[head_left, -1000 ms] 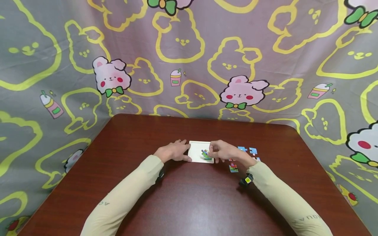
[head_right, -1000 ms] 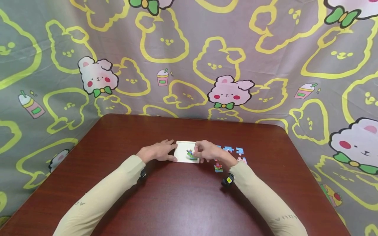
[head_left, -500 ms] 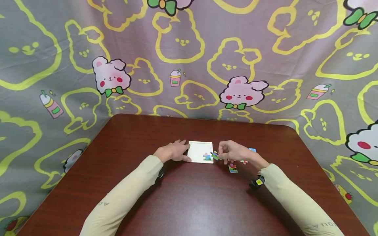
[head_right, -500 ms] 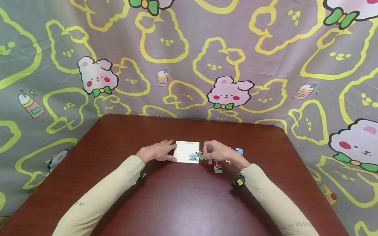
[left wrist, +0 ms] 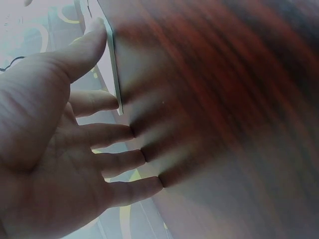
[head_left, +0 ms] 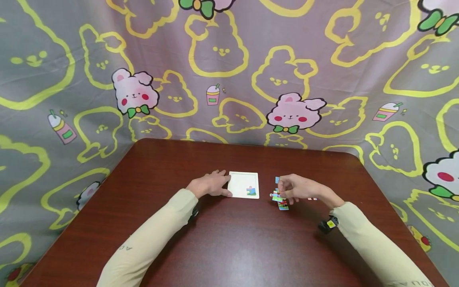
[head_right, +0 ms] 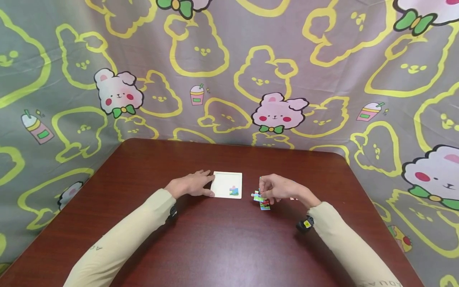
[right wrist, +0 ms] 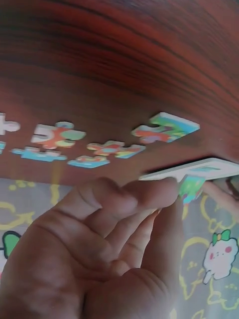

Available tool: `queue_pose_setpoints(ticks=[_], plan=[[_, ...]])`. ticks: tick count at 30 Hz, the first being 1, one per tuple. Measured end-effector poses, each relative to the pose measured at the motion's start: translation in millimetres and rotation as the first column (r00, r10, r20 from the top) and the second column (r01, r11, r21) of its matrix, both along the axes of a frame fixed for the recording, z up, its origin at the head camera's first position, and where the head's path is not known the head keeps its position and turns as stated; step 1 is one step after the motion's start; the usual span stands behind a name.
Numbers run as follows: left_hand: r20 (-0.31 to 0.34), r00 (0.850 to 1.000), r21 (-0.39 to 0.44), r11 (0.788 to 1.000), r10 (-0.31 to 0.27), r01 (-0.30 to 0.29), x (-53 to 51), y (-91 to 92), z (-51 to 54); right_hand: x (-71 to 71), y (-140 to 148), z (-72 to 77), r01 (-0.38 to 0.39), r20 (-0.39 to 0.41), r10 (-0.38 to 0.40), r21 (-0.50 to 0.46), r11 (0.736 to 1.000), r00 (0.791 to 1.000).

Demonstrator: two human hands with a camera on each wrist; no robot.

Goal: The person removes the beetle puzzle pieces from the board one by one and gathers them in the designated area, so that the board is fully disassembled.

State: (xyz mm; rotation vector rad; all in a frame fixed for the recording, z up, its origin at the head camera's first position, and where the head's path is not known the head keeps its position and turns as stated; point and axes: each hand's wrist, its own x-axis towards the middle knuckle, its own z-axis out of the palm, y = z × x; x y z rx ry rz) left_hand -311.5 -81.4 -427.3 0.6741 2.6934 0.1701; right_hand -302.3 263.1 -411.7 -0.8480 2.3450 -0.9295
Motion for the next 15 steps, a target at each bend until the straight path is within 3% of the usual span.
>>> queue_pose_setpoints(ticks=[6,15], plan=[[-0.005,1.000,0.004,1.000,-0.004,0.004,0.9,-0.7,1.4,2.4,13.6,1.7,-0.025,0.047,0.024,0.017,1.000,0.999],[-0.003,1.000,0.003,1.000,-0.005,0.005,2.5,-1.5,0.9,5.8,31.1,-0.2,-0.022,0.052,0.020,0.044,0.999,0.998]])
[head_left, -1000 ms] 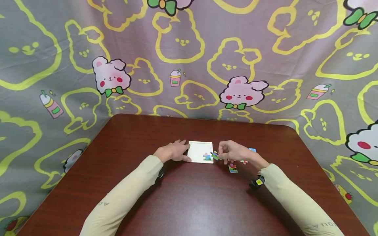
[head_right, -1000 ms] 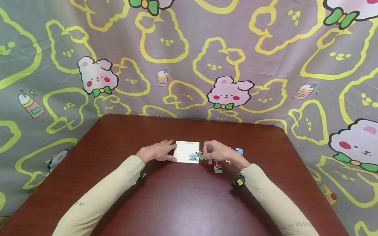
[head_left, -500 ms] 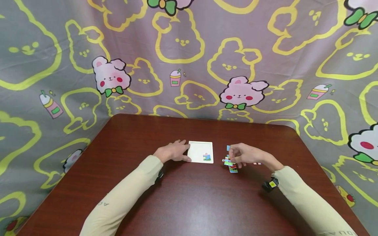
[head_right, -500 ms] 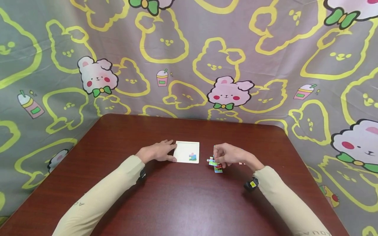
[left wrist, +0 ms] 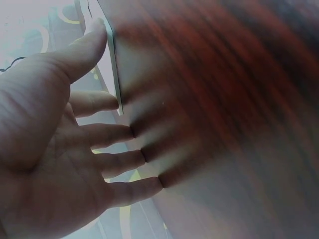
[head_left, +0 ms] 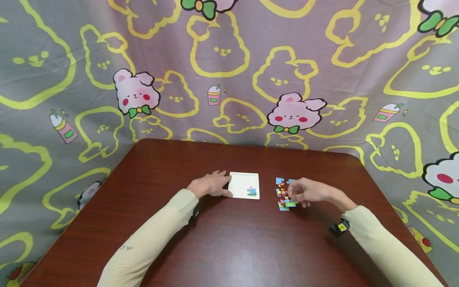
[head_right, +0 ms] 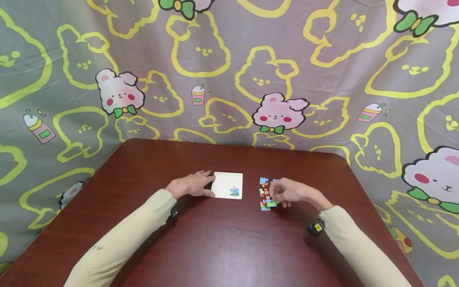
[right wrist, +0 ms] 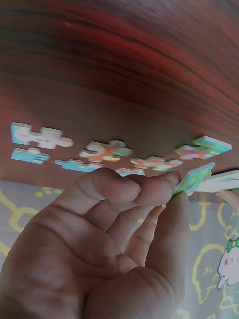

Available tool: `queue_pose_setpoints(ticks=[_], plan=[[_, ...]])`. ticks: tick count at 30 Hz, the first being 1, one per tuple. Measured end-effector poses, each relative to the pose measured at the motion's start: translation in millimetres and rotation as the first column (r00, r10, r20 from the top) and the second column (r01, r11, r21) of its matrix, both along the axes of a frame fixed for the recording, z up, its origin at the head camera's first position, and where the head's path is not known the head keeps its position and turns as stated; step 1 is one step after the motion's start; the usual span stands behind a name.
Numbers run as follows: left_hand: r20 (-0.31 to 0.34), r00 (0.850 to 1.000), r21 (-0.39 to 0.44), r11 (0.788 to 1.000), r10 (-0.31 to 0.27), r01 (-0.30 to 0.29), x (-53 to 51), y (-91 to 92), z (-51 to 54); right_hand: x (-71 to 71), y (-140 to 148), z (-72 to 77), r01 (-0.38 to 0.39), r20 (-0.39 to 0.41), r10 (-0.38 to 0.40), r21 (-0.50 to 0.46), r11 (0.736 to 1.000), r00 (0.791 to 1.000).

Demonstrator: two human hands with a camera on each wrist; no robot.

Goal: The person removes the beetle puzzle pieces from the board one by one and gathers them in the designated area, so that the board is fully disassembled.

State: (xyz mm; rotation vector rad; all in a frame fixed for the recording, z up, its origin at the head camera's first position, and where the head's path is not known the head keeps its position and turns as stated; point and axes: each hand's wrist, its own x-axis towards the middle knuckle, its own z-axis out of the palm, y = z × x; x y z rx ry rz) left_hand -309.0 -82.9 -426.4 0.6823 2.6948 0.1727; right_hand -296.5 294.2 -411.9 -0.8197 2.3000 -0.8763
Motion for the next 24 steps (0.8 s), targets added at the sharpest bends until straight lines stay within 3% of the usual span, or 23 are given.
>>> queue_pose_setpoints(ticks=[15,18,24], plan=[[-0.002,1.000,0.006,1.000,-0.006,0.006,0.7,0.7,0.2,3.4,19.6,-7.6,0.078,0.099,-0.087,0.088,0.993,0.991],[0.001,1.000,0.007,1.000,-0.007,0.007,0.9,1.0,0.0,2.9,19.1,-10.5,0.099,0.082,-0.109,0.115,0.988,0.991],[0.003,1.000,-0.001,1.000,-0.001,0.001,0.6,1.1,1.0,5.2,13.6,-8.0,0.151,-0.035,-0.147,0.244,0.958,0.988]])
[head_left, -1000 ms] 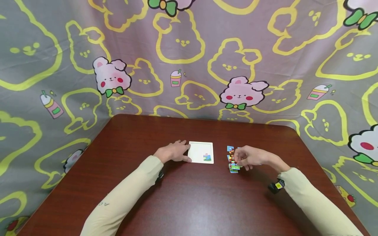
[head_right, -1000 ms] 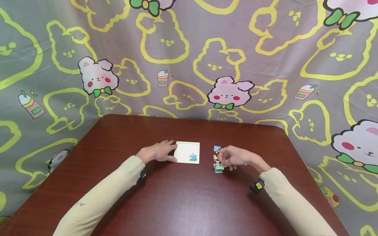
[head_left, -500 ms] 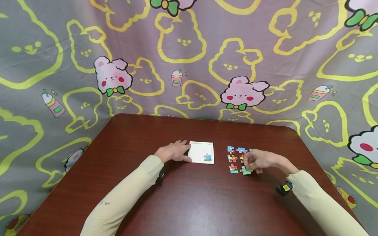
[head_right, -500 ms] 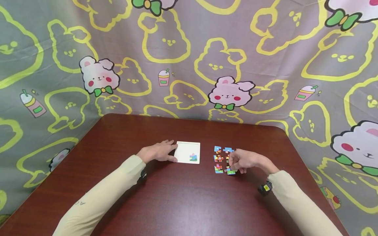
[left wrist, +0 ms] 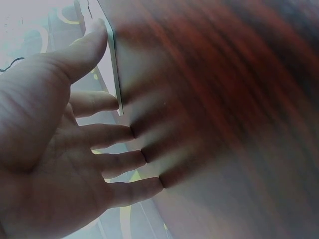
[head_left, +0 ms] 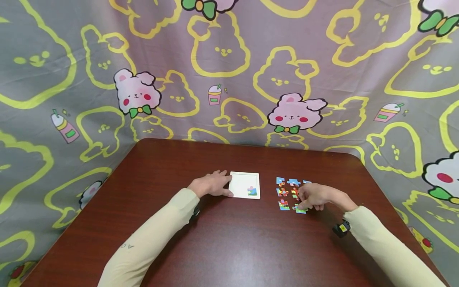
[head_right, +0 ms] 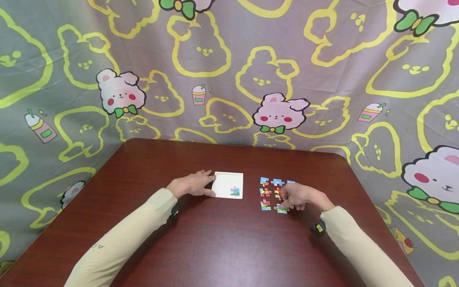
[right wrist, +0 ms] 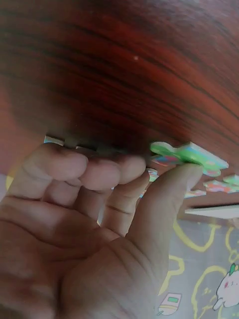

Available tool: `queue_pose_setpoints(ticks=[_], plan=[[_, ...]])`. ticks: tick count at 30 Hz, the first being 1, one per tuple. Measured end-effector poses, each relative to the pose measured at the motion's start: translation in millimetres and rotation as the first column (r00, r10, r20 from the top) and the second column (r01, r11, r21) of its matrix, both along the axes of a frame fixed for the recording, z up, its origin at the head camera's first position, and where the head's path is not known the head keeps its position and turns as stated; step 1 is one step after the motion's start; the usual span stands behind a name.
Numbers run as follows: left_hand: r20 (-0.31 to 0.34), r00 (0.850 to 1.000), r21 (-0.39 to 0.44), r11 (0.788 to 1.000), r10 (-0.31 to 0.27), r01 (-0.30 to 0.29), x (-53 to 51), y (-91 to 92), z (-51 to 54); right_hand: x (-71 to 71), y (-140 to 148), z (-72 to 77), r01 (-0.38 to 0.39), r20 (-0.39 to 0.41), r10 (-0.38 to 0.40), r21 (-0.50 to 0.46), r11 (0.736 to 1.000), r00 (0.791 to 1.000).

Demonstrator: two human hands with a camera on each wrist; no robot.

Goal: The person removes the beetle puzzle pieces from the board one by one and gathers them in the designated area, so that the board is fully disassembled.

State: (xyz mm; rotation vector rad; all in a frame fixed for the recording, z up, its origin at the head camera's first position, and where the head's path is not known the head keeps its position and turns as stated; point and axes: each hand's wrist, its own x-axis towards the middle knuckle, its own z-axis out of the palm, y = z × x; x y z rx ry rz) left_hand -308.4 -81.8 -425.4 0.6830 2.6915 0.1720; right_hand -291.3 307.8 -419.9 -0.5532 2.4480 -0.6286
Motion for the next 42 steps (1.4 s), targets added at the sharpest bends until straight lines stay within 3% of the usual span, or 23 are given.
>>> queue_pose_setpoints(ticks=[7,16,28,36,42], plan=[[0.000,1.000,-0.006,1.000,0.002,-0.002,-1.6,-0.9,-0.3,-7.2,-9.1,4.5,-0.041,-0.003,0.041,0.024,0.999,0.999],[0.007,1.000,-0.007,1.000,0.012,-0.012,-2.4,-0.3,-0.7,-13.5,-37.2,9.0,-0.152,-0.095,0.141,-0.117,0.981,0.985],[0.015,1.000,-0.001,1.000,0.015,-0.015,-1.2,0.0,1.2,-22.5,-77.1,5.0,-0.129,-0.162,0.100,-0.179,0.975,0.982],[0.023,1.000,-0.004,1.000,0.015,-0.015,-2.5,0.2,1.3,-27.9,-101.0,4.2,-0.076,-0.209,0.043,-0.152,0.985,0.977],[0.019,1.000,0.000,1.000,0.012,-0.012,-2.1,0.1,1.8,-28.2,-112.5,1.8,-0.091,-0.237,0.056,-0.140,0.986,0.970]])
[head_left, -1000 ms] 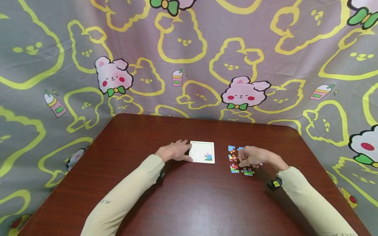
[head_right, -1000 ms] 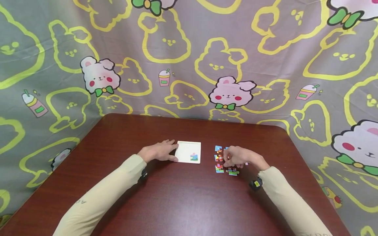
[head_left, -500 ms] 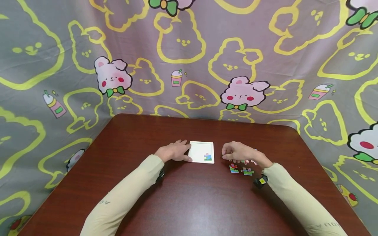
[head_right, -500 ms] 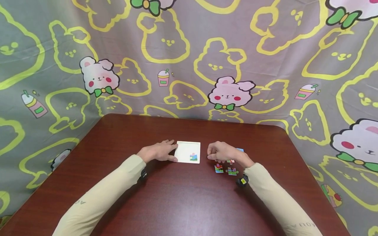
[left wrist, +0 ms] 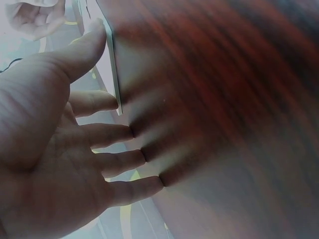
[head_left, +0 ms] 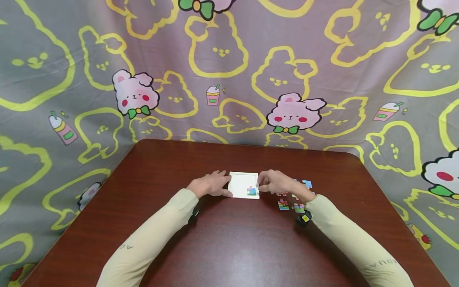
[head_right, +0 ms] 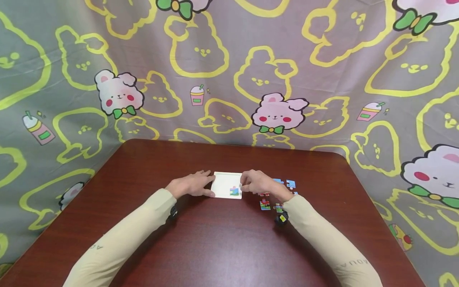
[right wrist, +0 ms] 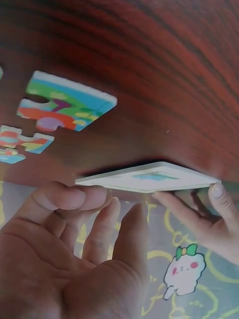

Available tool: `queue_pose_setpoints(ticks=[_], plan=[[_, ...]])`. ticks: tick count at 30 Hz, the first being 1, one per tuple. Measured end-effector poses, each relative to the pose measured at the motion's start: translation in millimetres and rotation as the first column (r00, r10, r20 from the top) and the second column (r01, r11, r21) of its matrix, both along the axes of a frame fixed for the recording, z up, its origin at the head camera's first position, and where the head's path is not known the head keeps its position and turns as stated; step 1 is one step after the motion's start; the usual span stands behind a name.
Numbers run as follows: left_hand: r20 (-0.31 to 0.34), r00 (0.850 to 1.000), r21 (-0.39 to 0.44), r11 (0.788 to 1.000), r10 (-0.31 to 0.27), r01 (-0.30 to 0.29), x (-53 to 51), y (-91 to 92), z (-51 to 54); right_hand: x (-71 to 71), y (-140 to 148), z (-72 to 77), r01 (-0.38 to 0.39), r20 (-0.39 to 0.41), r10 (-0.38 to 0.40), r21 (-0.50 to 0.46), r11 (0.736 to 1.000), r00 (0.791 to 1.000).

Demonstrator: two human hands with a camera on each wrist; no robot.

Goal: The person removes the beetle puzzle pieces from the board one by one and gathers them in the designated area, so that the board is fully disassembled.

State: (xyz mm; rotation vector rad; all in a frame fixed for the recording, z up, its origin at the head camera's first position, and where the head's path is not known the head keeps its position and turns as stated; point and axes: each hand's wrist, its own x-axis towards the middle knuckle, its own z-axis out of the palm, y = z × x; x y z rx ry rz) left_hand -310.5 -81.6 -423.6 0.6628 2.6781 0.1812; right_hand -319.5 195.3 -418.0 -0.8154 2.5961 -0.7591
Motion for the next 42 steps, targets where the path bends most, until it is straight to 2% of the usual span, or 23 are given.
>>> queue_pose_setpoints(ticks=[6,15,27,34,39,42], plan=[[-0.008,1.000,0.005,1.000,-0.002,0.002,-1.0,-0.8,-0.6,-1.2,-8.4,-5.1,-0.006,-0.025,0.007,0.038,0.999,1.000],[0.000,1.000,0.007,1.000,-0.005,0.005,-0.4,-1.1,0.9,-2.9,-16.7,-9.1,0.005,0.023,-0.006,0.037,0.999,1.000],[-0.011,1.000,-0.002,1.000,-0.011,0.011,-4.3,-1.3,0.1,-3.3,-27.5,-10.3,0.011,-0.005,-0.011,0.082,0.997,1.000],[-0.009,1.000,-0.007,1.000,-0.015,0.015,-3.8,-0.9,-0.7,-3.6,-28.9,-12.7,-0.004,-0.062,0.010,0.106,0.994,0.998],[-0.018,1.000,-0.004,1.000,-0.024,0.024,-4.9,-0.8,-1.0,-1.8,-31.1,-11.8,0.018,-0.147,0.004,0.148,0.989,0.989],[-0.020,0.999,-0.005,1.000,-0.025,0.025,-5.0,-0.7,-0.7,-1.1,-33.2,-10.6,0.035,-0.167,-0.007,0.166,0.986,0.986]])
